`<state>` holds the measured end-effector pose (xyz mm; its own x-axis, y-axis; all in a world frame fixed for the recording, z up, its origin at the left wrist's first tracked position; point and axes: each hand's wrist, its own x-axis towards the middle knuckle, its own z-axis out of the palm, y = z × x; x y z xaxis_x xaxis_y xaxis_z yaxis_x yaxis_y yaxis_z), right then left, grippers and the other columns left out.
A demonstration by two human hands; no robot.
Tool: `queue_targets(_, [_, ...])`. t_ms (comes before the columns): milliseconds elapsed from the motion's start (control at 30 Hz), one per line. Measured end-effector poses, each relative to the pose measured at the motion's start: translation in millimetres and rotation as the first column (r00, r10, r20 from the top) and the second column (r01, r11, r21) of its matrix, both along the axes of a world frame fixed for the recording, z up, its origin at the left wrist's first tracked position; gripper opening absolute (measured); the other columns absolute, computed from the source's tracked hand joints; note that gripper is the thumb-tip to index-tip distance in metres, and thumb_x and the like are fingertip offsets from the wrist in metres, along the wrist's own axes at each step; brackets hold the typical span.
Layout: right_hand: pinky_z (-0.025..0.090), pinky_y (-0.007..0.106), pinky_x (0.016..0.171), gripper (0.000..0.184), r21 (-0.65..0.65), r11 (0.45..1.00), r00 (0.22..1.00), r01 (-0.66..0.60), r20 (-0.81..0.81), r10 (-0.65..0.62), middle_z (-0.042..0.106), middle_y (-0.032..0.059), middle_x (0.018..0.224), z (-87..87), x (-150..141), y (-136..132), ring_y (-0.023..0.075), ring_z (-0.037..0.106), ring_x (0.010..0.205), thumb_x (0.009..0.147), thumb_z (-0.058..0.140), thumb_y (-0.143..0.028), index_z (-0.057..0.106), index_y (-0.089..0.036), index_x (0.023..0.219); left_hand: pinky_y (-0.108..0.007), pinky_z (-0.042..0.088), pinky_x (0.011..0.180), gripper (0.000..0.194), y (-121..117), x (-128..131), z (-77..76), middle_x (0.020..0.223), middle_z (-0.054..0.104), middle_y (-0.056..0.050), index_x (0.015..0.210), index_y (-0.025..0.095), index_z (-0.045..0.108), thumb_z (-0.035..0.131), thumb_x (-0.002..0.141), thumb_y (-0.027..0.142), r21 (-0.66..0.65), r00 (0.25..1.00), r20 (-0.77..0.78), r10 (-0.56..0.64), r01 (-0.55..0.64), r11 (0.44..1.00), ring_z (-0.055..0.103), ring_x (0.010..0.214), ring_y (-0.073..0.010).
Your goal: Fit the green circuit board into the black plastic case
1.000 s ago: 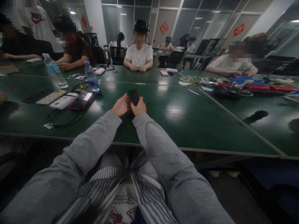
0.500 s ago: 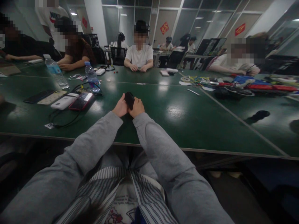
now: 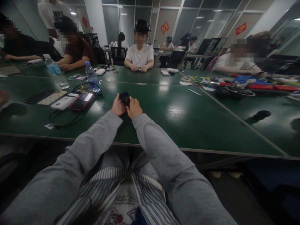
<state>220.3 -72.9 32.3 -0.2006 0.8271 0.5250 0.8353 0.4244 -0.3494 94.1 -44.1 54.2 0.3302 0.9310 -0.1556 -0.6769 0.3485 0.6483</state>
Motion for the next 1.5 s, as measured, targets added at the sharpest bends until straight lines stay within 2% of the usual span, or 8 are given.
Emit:
queue_targets(233, [0.045,0.059,0.108,0.061,0.143,0.986,0.996,-0.087,0.020,0.085,0.051,0.0181,0.132,-0.5,1,1,0.0333,0.048,0.123,0.092,0.049,-0.026,0.034,-0.014,0.150,-0.046,0.046,0.103,0.079,-2,-4,4.9,0.114,0.073,-0.017,0.132,0.010,0.061,0.025,0.096,0.071,0.056,0.995,0.098,0.008,-0.013,0.998,0.065,0.115,-0.0314])
queue_targets(467, [0.046,0.053,0.106,0.059,0.328,0.941,0.993,-0.079,-0.062,0.105,0.050,0.0171,0.128,9.4,5,1,0.0294,0.047,0.118,0.096,0.043,-0.035,0.033,-0.015,0.150,-0.047,0.048,0.100,0.069,0,-8,1.6,0.113,0.072,-0.015,0.130,0.016,0.060,0.029,0.097,0.068,-0.056,0.988,0.110,0.107,-0.101,0.993,0.065,0.114,-0.0312])
queue_targets(600, [0.041,0.056,0.108,0.060,0.420,0.904,0.978,0.074,-0.208,0.017,0.046,0.0162,0.134,21.0,21,9,0.0300,0.043,0.127,0.099,0.037,-0.040,0.025,-0.020,0.153,-0.047,0.050,0.098,0.068,2,-9,-0.1,0.116,0.072,-0.015,0.130,0.016,0.058,0.029,0.097,0.068,-0.048,0.991,0.114,0.067,-0.062,0.997,0.067,0.112,-0.0301])
queue_targets(700, [0.040,0.056,0.108,0.060,0.350,0.908,0.954,0.231,-0.266,-0.140,0.045,0.0176,0.134,23.2,41,19,0.0311,0.043,0.129,0.098,0.037,-0.040,0.026,-0.018,0.153,-0.046,0.051,0.095,0.066,3,-9,-1.9,0.120,0.072,-0.015,0.133,0.016,0.056,0.030,0.098,0.066,-0.025,0.995,0.095,0.023,-0.020,0.999,0.069,0.110,-0.0292])
queue_targets(800, [0.040,0.056,0.107,0.061,0.209,0.920,0.933,0.331,-0.218,-0.286,0.045,0.0221,0.134,19.2,59,28,0.0339,0.044,0.129,0.096,0.043,-0.034,0.030,-0.010,0.151,-0.044,0.052,0.093,0.065,4,-10,-4.0,0.121,0.072,-0.016,0.135,0.015,0.055,0.031,0.099,0.063,-0.020,0.997,0.073,0.003,-0.002,1.000,0.069,0.110,-0.0290])
queue_targets(900, [0.041,0.058,0.104,0.057,0.095,0.914,0.911,0.395,-0.165,-0.377,0.049,0.0231,0.131,11.7,67,32,0.0357,0.046,0.125,0.094,0.047,-0.027,0.038,-0.010,0.147,-0.044,0.052,0.092,0.064,5,-10,-4.4,0.124,0.071,-0.017,0.137,0.014,0.054,0.030,0.100,0.061,-0.018,0.998,0.066,-0.025,0.026,1.000,0.069,0.111,-0.0294])
queue_targets(1167, [0.043,0.056,0.097,0.048,-0.010,0.884,0.882,0.467,-0.061,-0.467,0.054,0.0227,0.128,-6.3,72,38,0.0357,0.047,0.121,0.089,0.052,-0.023,0.050,-0.010,0.135,-0.045,0.052,0.093,0.066,3,-10,-1.7,0.128,0.068,-0.019,0.135,0.012,0.057,0.028,0.100,0.061,-0.019,0.995,0.041,-0.088,0.089,0.996,0.069,0.112,-0.0301])
queue_targets(1500, [0.043,0.054,0.097,0.053,-0.075,0.858,0.861,0.508,0.008,-0.509,0.051,0.0221,0.131,-8.7,69,36,0.0359,0.048,0.123,0.088,0.057,-0.023,0.045,-0.012,0.138,-0.045,0.051,0.095,0.066,6,-11,-4.8,0.122,0.071,-0.019,0.132,0.012,0.060,0.028,0.101,0.059,-0.007,0.991,0.023,-0.134,0.135,0.991,0.069,0.112,-0.0303])
